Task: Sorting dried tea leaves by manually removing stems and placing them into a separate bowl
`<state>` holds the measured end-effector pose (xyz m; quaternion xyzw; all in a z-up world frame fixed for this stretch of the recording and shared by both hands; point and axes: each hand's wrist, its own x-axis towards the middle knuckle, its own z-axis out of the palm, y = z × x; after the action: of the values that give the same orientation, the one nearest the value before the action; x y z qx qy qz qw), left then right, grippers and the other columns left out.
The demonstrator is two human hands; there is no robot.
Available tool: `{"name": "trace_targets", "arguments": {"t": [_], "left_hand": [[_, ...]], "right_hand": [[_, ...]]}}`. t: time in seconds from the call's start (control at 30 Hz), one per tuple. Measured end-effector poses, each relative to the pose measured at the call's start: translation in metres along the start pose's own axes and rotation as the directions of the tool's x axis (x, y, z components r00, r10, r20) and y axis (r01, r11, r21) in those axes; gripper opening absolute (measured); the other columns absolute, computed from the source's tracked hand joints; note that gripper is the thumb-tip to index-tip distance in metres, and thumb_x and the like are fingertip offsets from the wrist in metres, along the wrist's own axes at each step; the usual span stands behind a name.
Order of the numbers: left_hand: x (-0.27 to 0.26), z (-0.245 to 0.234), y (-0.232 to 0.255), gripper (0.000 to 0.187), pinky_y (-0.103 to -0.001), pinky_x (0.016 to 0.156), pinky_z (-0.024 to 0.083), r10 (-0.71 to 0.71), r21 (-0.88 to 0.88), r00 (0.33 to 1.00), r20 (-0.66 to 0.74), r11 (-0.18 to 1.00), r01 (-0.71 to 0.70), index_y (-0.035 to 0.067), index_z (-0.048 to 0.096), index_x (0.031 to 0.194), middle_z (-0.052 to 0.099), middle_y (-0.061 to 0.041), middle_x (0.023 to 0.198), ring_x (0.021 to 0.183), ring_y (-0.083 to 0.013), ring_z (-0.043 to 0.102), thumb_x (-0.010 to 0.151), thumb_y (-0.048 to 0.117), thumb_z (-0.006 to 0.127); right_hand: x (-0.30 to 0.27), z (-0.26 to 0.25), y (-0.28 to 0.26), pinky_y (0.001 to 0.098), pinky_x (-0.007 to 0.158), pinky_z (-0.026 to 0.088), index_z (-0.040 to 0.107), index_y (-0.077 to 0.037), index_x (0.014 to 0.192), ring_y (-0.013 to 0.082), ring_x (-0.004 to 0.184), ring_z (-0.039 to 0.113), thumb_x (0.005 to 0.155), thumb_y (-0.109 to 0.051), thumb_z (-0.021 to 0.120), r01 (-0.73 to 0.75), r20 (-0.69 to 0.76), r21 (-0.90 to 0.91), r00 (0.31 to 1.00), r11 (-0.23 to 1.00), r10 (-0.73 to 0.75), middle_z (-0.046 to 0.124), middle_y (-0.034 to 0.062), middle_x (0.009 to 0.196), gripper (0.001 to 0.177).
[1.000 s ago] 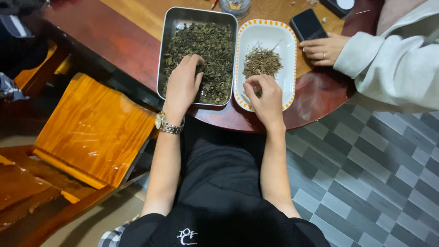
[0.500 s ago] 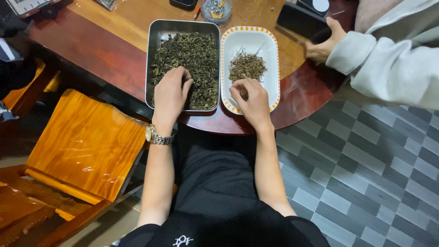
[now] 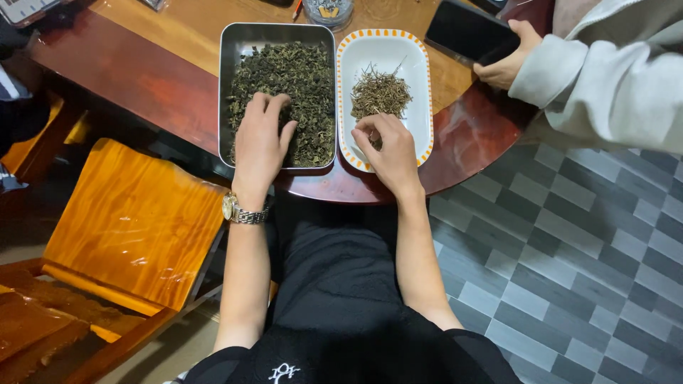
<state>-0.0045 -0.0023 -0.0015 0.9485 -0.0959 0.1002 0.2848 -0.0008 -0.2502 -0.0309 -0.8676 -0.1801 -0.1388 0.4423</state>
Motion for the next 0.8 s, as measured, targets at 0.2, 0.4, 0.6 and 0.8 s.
{"name": "trace_targets", "arguments": {"t": [0.2, 0.4, 0.6, 0.8], "left_hand": [[0.003, 0.012, -0.001, 0.035, -0.059, 0.088, 0.053, 0.038, 0.050, 0.996, 0.083, 0.998, -0.042, 0.003, 0.066, 0.126, 0.055, -0.017, 0.122, 0.113, -0.0427, 0.057, 0.095, 0.014, 0.075], [-0.001, 0.024, -0.007, 0.038, -0.049, 0.087, 0.049, 0.099, 0.086, 0.995, 0.002, 0.991, -0.099, -0.001, 0.062, 0.127, 0.054, -0.019, 0.122, 0.103, -0.0381, 0.055, 0.093, 0.010, 0.073], [-0.002, 0.024, -0.011, 0.030, -0.049, 0.086, 0.053, 0.039, 0.029, 0.998, 0.049, 0.999, -0.040, 0.004, 0.064, 0.125, 0.052, -0.012, 0.121, 0.113, -0.0376, 0.055, 0.096, 0.011, 0.070], [-0.009, 0.025, -0.017, 0.025, -0.045, 0.091, 0.051, 0.046, -0.045, 0.999, -0.010, 0.998, -0.046, 0.004, 0.063, 0.121, 0.054, -0.011, 0.118, 0.113, -0.0354, 0.056, 0.097, 0.009, 0.068]], "right_hand": [[0.002, -0.001, 0.003, 0.0369, 0.073, 0.054, 0.069, -0.012, 0.105, 0.0214, 0.074, 0.063, 0.099, -0.021, 0.074, 0.007, 0.037, -0.009, 0.999, 1.000, -0.006, 0.067, 0.0048, 0.080, 0.012], [0.107, -0.009, -0.008, 0.0566, 0.067, 0.045, 0.044, -0.017, 0.156, 0.0503, 0.084, 0.062, 0.110, -0.020, 0.053, 0.192, 0.397, -0.333, 0.917, 0.923, -0.048, 0.071, 0.0202, 0.093, 0.047], [0.213, 0.065, 0.040, 0.0598, 0.048, 0.043, 0.058, -0.018, 0.122, 0.0553, 0.068, 0.059, 0.095, -0.004, 0.057, 0.396, 0.382, -0.465, 0.897, 0.792, -0.225, 0.063, 0.0246, 0.074, 0.030], [0.231, 0.091, 0.041, 0.0585, 0.048, 0.041, 0.057, -0.016, 0.117, 0.0531, 0.067, 0.058, 0.092, -0.004, 0.057, 0.405, 0.374, -0.473, 0.896, 0.782, -0.237, 0.061, 0.0236, 0.074, 0.028]]}}
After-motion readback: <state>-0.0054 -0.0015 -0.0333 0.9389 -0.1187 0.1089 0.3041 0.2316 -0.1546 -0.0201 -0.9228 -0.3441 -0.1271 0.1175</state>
